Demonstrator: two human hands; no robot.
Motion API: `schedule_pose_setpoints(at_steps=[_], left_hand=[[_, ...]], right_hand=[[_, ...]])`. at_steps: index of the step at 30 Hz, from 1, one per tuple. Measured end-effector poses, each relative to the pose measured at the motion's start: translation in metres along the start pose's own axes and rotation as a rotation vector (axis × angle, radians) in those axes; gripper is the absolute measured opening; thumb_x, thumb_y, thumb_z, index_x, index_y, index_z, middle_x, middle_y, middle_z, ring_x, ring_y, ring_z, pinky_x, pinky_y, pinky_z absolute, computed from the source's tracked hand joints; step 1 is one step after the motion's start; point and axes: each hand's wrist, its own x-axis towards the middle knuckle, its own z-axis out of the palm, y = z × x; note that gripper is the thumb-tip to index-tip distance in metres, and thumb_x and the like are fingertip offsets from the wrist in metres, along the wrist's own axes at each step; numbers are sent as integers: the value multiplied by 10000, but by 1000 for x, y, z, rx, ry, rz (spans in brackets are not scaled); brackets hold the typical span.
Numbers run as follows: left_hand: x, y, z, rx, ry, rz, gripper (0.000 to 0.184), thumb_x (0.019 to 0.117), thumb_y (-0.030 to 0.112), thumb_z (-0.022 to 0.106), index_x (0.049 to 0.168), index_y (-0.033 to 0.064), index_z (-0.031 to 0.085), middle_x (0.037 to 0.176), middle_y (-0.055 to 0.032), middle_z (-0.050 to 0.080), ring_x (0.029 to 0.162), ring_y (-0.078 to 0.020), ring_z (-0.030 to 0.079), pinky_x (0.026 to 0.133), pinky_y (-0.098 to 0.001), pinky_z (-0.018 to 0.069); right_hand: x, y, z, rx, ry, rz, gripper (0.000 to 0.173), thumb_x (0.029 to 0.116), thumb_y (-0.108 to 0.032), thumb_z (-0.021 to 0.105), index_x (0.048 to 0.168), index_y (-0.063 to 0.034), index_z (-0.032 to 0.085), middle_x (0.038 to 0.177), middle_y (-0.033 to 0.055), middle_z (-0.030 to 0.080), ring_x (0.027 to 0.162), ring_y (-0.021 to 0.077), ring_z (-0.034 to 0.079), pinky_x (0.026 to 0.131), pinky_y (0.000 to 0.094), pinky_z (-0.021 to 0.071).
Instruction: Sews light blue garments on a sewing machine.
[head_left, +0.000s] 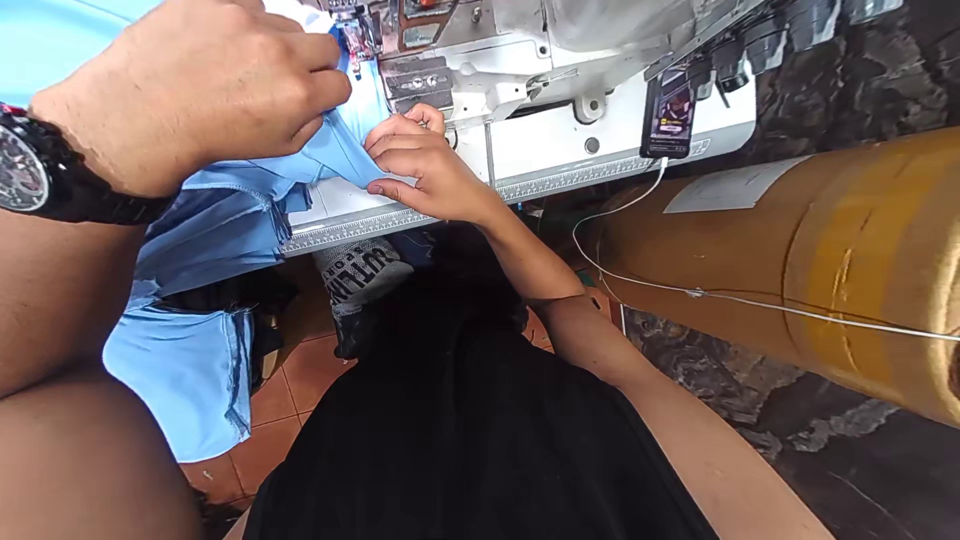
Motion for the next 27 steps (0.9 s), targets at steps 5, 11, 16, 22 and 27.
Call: schedule_pose_setpoints(at_steps=[5,11,16,22,27], left_hand=[[-2,-1,-2,2,-2,-33,221,1029,35,384,943,-82,550,918,-287,605,776,-505,642,597,-612,472],[-1,-4,-1,-3,23,-40,226,1023,8,372,923,-72,558,915,-272,613,782,-479,648,594,-582,468],[-2,-6,1,-18,21,-35,259,1012,50,365,945,-70,584,958,-271,631,832,-476,661,640,-598,486],[-17,0,20,-167,86,-21,439,988,390,459,1035,20,689,1165,-189,709,959,-395,687,743,-579,517],[-24,20,37,-74,163,-149,525,934,479,627,1200,26,618,1153,-237,643,944,-435,633,708,-553,460]], right_hand=[[0,2,0,28,2,-4,207,974,-210,668,918,-49,785,1022,89,772,1145,225,658,1053,535,335],[-1,4,-3,52,-13,-8,236,987,-227,659,871,-44,754,997,105,759,1136,225,652,1050,533,321],[-3,3,-5,79,-11,2,248,991,-240,652,873,-50,759,1001,94,772,1148,223,660,1067,539,317],[-6,-3,-10,114,-20,36,225,954,-227,664,834,-69,770,952,70,757,1088,221,657,1034,544,348],[5,-7,-19,213,6,12,228,957,-238,688,860,-46,764,967,80,757,1100,203,647,1043,498,360]])
